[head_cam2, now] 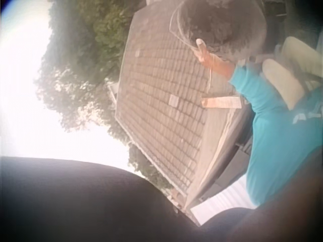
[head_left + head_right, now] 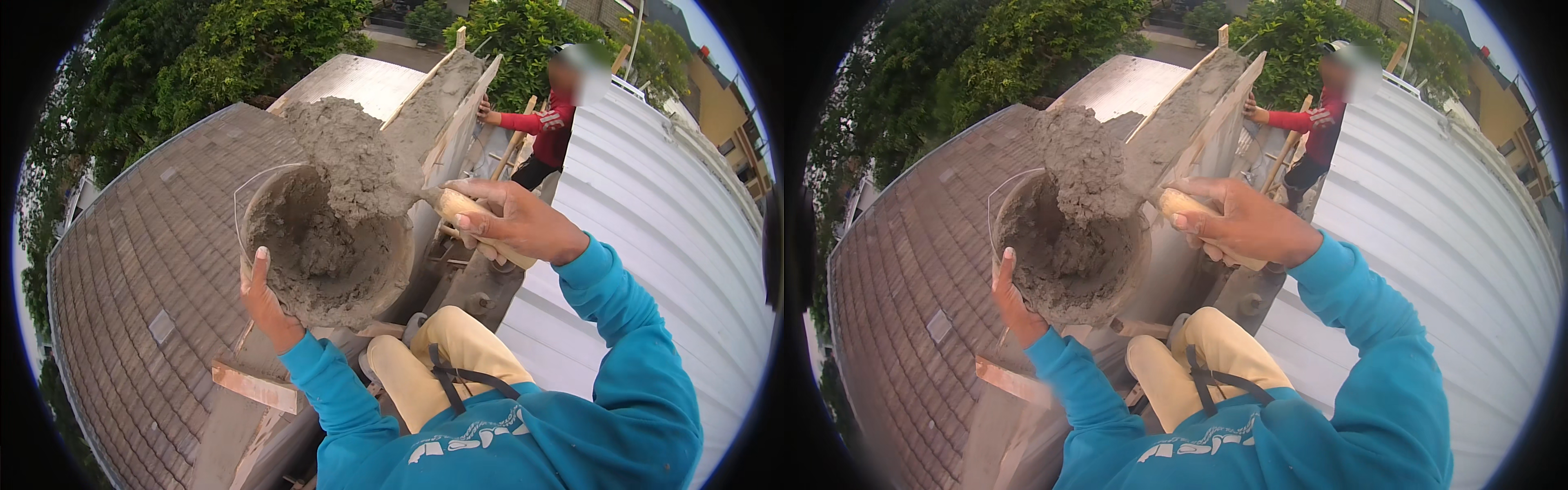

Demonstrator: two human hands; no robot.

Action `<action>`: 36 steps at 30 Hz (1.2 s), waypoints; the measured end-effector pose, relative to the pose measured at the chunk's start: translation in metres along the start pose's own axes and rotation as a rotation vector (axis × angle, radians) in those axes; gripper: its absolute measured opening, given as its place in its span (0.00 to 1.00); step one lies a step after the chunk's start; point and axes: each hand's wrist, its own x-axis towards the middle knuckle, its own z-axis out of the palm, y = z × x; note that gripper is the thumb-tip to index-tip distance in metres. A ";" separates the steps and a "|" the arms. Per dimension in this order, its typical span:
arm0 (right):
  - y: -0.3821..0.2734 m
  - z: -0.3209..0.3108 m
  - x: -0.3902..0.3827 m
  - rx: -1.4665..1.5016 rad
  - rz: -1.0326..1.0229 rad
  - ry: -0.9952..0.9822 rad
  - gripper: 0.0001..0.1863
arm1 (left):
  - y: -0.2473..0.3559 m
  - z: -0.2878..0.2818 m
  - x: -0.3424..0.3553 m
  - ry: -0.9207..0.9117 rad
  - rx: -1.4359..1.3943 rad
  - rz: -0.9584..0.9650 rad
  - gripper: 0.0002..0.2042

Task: The person scoops wet cement from a bucket using a trowel and applies it to the edge of a roof, smoothing the surface. Another worker is visible nearby also applying cement.

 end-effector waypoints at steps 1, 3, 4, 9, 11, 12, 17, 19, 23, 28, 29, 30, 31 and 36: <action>-0.002 -0.010 0.002 0.001 0.014 0.036 0.32 | -0.001 0.000 -0.001 0.016 0.021 0.004 0.20; 0.001 -0.037 0.013 -0.030 -0.012 0.129 0.32 | -0.001 0.000 -0.004 0.044 0.063 0.019 0.20; 0.003 -0.052 0.022 -0.045 -0.026 0.173 0.32 | 0.000 -0.001 -0.006 0.042 0.054 0.012 0.20; 0.029 -0.153 0.105 0.276 -0.051 0.287 0.24 | 0.002 0.012 -0.012 0.117 0.089 0.056 0.23; 0.055 -0.196 0.155 0.514 -0.057 0.314 0.20 | 0.003 0.018 -0.015 0.155 0.131 0.068 0.23; 0.071 -0.218 0.184 0.635 -0.059 0.320 0.18 | 0.005 0.020 -0.018 0.177 0.155 0.077 0.23; 0.153 -0.313 0.303 0.885 -0.109 0.649 0.14 | -0.003 0.027 -0.022 0.198 0.211 0.110 0.25; 0.154 -0.325 0.310 0.815 -0.167 0.574 0.14 | -0.004 0.025 -0.021 0.216 0.247 0.142 0.25; 0.150 -0.331 0.288 0.504 -0.040 0.451 0.15 | -0.008 0.012 -0.021 0.214 0.229 0.125 0.26; 0.123 -0.333 0.231 -0.645 -0.113 0.636 0.19 | -0.011 0.015 -0.023 0.260 0.255 0.157 0.28; 0.125 -0.340 0.221 -0.915 -0.113 0.717 0.20 | -0.010 0.014 -0.021 0.272 0.270 0.150 0.28; 0.126 -0.347 0.212 -1.146 -0.070 0.795 0.22 | -0.010 0.011 -0.020 0.283 0.283 0.142 0.28; 0.127 -0.354 0.205 -1.378 -0.024 0.866 0.24 | -0.011 0.009 -0.019 0.295 0.295 0.133 0.28; 0.127 -0.352 0.177 -1.628 0.191 0.946 0.25 | -0.011 0.009 -0.019 0.299 0.230 0.119 0.28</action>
